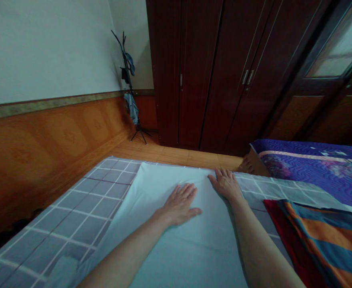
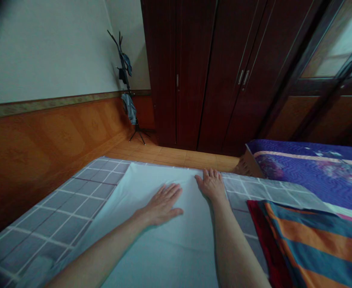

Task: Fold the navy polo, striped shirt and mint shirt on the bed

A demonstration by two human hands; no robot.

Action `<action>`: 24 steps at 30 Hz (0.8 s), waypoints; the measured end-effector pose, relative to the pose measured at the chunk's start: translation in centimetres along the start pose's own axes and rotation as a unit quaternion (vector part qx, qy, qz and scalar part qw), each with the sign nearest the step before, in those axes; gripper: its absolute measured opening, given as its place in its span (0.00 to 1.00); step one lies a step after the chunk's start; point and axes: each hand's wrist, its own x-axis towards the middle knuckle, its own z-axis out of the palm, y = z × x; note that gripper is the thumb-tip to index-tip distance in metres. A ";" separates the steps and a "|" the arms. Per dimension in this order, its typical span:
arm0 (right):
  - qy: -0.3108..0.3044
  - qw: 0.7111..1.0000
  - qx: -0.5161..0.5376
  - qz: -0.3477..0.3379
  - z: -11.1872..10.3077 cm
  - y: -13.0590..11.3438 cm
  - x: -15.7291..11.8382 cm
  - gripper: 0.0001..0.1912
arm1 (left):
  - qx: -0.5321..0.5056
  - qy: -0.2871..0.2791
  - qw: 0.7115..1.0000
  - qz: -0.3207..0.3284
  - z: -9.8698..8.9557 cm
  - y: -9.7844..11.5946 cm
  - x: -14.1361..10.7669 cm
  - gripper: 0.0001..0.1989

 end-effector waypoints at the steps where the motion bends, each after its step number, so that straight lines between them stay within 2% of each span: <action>1: -0.002 1.000 0.002 0.001 0.1 0.0 0.0 0.30 | 0.021 0.002 0.999 -0.046 -0.2 -1.9 -1.0 0.36; 3: -0.005 1.000 0.005 0.004 0.2 0.1 0.1 0.31 | 0.068 0.016 0.984 -0.162 -1.5 -6.2 -3.4 0.33; 5: -0.008 1.000 0.009 0.006 0.3 0.1 0.1 0.31 | 0.100 0.036 0.957 -0.269 -3.1 -9.9 -6.0 0.31; 7: -0.008 1.000 0.012 0.008 0.3 0.0 0.2 0.31 | 0.116 0.056 0.934 -0.334 -4.3 -11.6 -8.2 0.31; 9: -0.007 1.000 0.015 0.010 0.3 0.0 0.2 0.31 | 0.127 0.072 0.927 -0.346 -4.7 -11.2 -9.5 0.32; 13: -0.008 1.000 0.016 0.007 0.0 -0.1 0.1 0.30 | 0.103 0.051 0.971 -0.212 -3.0 -7.3 -10.1 0.32; 14: -0.009 1.000 0.016 0.006 -0.1 -0.1 0.1 0.30 | 0.097 0.042 0.974 -0.200 -2.4 -6.6 -10.2 0.32; 16: -0.009 1.000 0.016 0.005 -0.2 0.0 0.1 0.30 | 0.106 0.047 0.961 -0.252 -1.4 -6.3 -10.5 0.33; 19: -0.010 1.000 0.017 0.006 -0.3 0.0 0.0 0.30 | 0.133 0.076 0.937 -0.312 -1.0 -7.7 -11.9 0.33; 22: -0.009 1.000 0.020 0.008 -0.3 0.0 0.0 0.29 | 0.153 0.073 0.921 -0.351 -1.9 -9.3 -13.5 0.31; 24: -0.009 1.000 0.023 0.010 -0.3 0.0 0.0 0.29 | 0.178 0.074 0.893 -0.407 -2.8 -8.9 -14.2 0.31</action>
